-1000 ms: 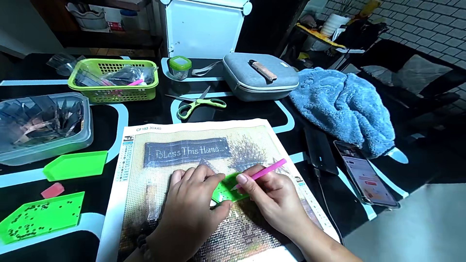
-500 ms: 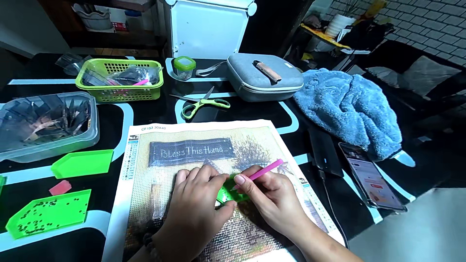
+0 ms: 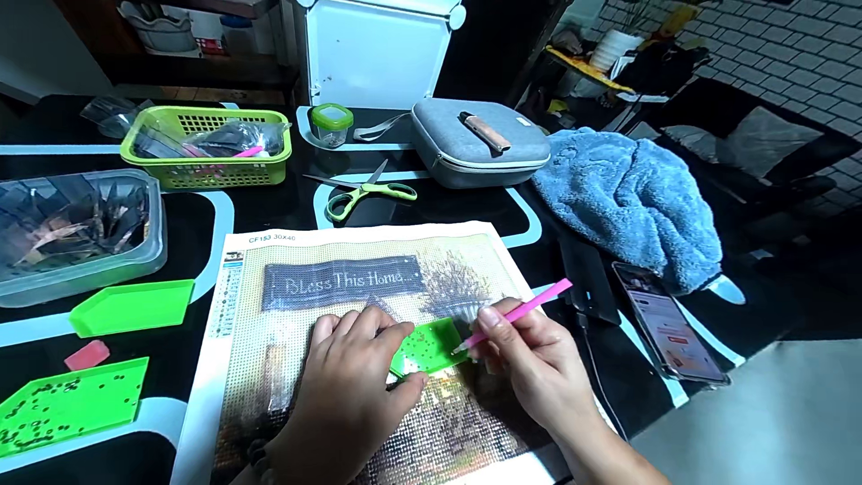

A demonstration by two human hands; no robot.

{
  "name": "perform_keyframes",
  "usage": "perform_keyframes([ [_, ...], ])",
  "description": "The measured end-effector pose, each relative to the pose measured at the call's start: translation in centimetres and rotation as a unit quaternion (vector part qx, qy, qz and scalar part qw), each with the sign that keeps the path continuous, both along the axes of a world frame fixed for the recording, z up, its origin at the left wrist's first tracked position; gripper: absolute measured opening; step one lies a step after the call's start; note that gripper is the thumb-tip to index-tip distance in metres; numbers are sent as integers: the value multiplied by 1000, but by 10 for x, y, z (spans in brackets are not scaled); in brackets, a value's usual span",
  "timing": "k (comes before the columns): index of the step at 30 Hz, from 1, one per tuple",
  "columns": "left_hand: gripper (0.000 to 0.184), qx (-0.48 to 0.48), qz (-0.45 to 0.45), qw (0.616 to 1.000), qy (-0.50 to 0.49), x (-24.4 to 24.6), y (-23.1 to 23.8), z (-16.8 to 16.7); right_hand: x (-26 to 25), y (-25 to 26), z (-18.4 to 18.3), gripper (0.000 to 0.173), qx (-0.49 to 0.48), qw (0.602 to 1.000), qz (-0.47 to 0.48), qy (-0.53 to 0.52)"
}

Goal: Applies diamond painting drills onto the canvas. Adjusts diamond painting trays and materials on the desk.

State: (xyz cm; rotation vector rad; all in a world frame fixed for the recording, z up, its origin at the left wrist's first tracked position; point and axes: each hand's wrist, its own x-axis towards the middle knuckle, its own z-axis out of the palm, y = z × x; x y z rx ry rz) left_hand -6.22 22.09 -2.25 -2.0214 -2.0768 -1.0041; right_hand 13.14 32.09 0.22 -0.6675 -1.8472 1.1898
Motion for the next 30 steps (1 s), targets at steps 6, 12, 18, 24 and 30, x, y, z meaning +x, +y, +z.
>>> perform_keyframes([
  [6,41,3,16,1000,6,-1,1,-1,18,-3,-14,24,-14,999,-27,11],
  [12,42,-17,18,1000,3,-2,0,0,16,-3,-19,24,56,998,-23,-21],
  [18,42,-20,24,999,6,-1,0,0,16,-3,-18,24,62,997,-27,-30],
  [24,41,-19,25,1000,3,-1,0,0,14,-4,-20,25,75,996,-27,-45],
  [30,41,-19,26,999,5,-2,0,0,14,-4,-19,28,156,984,-20,-89],
])
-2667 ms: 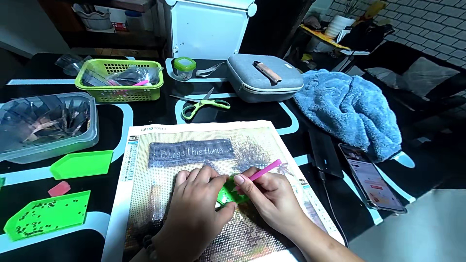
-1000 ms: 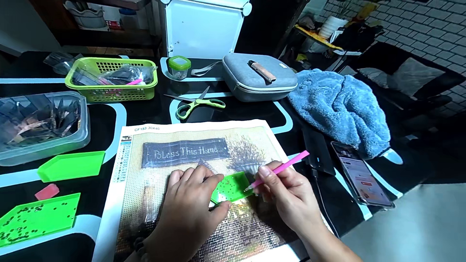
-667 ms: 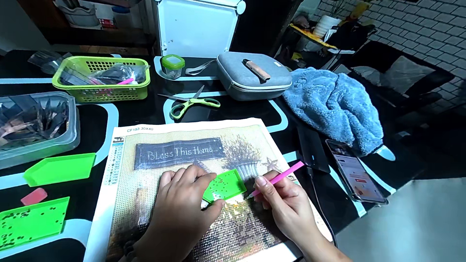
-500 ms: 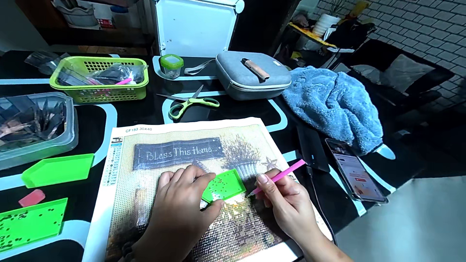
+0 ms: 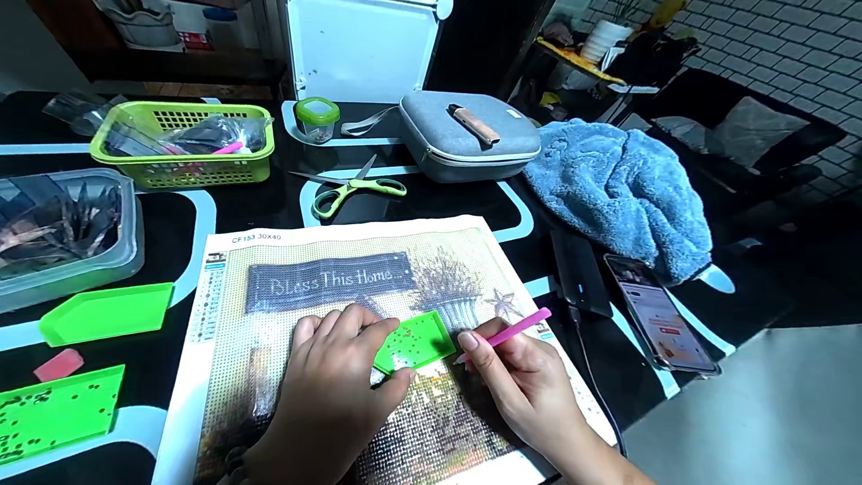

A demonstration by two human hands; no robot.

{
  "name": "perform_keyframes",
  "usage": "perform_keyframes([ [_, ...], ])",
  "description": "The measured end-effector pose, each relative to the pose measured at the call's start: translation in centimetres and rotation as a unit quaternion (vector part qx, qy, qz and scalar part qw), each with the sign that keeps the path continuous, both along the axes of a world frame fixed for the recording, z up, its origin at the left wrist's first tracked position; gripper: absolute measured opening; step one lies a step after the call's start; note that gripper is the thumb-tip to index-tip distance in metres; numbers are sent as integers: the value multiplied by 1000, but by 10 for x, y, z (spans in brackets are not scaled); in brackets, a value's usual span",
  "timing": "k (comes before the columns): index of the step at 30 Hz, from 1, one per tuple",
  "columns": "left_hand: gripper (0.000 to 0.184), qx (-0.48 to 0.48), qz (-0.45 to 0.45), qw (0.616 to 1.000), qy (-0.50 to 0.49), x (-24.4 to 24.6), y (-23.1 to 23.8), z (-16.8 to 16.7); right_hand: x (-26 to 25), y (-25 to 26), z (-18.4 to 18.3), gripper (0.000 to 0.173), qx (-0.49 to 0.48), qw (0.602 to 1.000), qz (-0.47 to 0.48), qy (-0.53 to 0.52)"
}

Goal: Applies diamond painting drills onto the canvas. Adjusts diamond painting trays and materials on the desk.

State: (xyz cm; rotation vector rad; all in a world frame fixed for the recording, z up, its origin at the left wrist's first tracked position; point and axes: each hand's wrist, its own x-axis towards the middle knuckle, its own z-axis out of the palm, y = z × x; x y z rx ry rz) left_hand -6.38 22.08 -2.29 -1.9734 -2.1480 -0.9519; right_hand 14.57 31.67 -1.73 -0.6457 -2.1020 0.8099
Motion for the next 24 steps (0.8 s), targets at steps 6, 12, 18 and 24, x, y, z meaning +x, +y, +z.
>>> perform_keyframes([
  [6,42,1,-5,1000,-2,0,0,1,2,5,17,34,21,996,21,-86],
  [12,42,2,-10,1000,-8,0,-1,1,-29,9,31,23,-58,997,56,10],
  [18,37,14,-8,1000,-8,0,0,2,-48,10,20,25,-42,996,71,-32],
  [24,31,19,-4,1000,-7,2,0,2,-51,6,15,28,-42,995,78,-45],
])
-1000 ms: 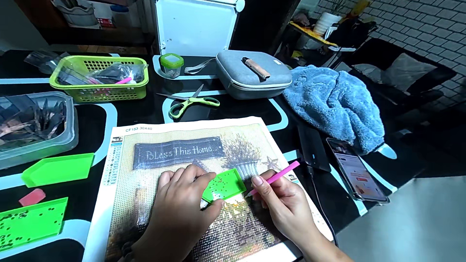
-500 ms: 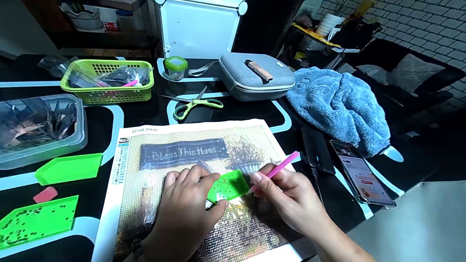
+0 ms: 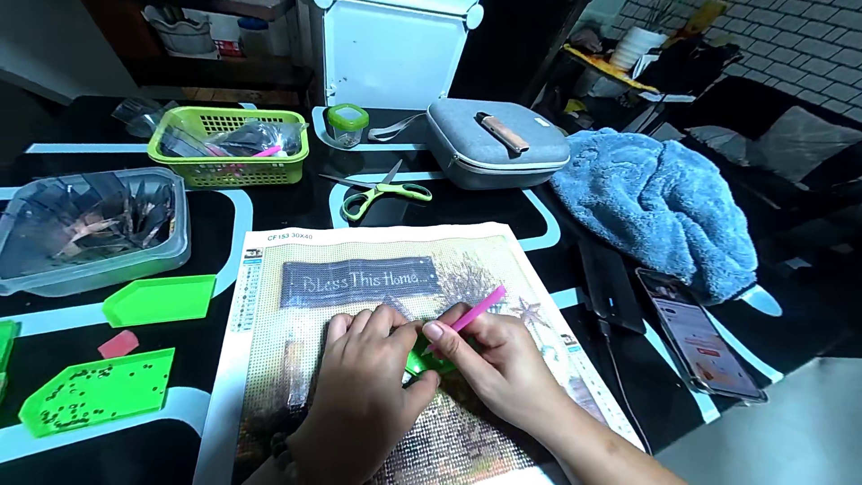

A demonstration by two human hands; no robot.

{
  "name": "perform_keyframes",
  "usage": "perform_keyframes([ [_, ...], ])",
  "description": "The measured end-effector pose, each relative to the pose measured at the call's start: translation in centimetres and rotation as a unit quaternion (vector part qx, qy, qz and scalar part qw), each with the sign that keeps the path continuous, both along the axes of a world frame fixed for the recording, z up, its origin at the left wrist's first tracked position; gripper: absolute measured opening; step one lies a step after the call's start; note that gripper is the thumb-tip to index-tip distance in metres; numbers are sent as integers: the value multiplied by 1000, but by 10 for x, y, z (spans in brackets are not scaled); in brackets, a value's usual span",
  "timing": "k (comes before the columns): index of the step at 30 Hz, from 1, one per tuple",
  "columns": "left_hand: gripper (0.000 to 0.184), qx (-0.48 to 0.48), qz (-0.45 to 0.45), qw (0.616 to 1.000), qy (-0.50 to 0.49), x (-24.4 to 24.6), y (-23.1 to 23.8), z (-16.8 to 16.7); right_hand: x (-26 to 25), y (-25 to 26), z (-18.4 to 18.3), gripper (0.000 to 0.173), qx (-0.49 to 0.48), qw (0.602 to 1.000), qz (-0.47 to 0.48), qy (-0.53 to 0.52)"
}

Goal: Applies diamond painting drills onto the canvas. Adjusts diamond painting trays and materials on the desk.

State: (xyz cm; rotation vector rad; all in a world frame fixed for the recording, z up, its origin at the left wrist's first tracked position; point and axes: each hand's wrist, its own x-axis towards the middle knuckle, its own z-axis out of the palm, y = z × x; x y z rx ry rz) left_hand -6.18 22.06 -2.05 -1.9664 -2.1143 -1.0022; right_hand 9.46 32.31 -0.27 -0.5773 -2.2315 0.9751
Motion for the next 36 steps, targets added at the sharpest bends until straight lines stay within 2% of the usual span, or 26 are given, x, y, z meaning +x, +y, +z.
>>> perform_keyframes([
  [9,31,-7,3,1000,4,1,1,1,0,1,2,26,-5,1000,11,20],
  [13,39,-6,-3,1000,-4,0,0,-1,15,2,11,21,-119,990,-16,69],
  [17,41,-6,-6,1000,-2,0,1,-3,39,3,8,26,-211,968,-79,107],
  [23,41,-9,-1,1000,10,-1,1,-3,57,0,-9,25,-145,979,-99,106],
  [31,43,-13,2,1000,16,-2,1,-3,55,-1,-13,22,-76,987,-89,107],
  [36,42,-12,4,1000,13,-1,1,-3,54,-1,-14,23,-66,990,-86,93],
])
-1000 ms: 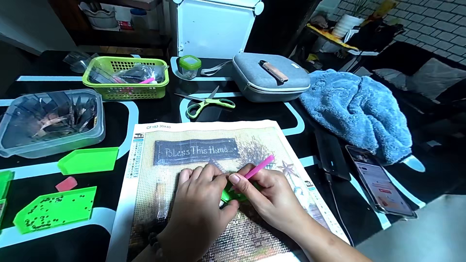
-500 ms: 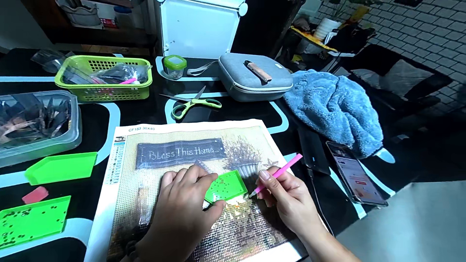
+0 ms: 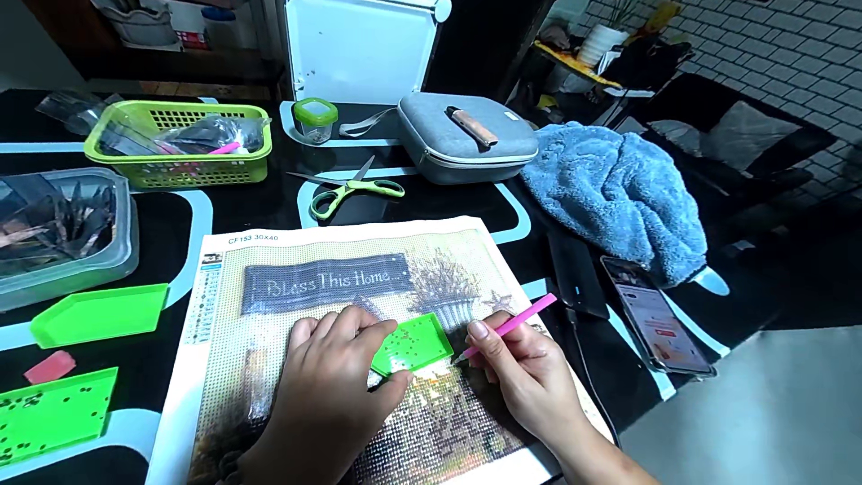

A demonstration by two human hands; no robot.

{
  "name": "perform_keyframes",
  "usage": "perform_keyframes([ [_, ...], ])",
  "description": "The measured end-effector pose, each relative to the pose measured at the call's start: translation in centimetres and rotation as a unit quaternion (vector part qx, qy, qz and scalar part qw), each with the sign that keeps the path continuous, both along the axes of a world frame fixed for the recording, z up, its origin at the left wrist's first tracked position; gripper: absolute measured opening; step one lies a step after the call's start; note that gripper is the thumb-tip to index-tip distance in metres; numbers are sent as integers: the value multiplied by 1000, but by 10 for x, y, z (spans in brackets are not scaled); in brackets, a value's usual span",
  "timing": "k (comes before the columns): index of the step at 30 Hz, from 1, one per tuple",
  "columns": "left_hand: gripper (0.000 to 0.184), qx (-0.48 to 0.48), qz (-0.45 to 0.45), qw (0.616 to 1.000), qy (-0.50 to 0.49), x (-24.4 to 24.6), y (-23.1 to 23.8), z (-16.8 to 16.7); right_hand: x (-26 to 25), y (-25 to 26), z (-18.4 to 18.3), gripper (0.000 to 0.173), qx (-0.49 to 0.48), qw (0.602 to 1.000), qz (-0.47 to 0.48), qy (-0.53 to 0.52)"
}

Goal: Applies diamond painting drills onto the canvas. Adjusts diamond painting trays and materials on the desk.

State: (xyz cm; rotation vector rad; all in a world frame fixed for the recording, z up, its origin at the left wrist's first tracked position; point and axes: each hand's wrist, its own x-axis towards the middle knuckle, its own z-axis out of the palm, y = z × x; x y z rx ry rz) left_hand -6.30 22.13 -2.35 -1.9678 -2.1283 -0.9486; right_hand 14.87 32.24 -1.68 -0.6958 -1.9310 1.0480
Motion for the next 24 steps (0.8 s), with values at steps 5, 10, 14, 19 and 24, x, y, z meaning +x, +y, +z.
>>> perform_keyframes([
  [5,43,-3,0,1000,2,0,0,0,0,0,1,23,-5,1000,-9,13],
  [10,42,-5,-2,1000,-7,0,0,0,7,1,7,24,-78,996,-34,35],
  [14,42,-2,-3,1000,-9,-1,-1,0,14,-3,6,24,-67,997,-14,22],
  [19,42,-4,-2,1000,-14,0,-1,0,16,-5,2,25,-45,999,-5,26],
  [24,42,-7,-4,1000,-19,-1,-1,0,11,-6,8,23,-75,997,-10,33],
])
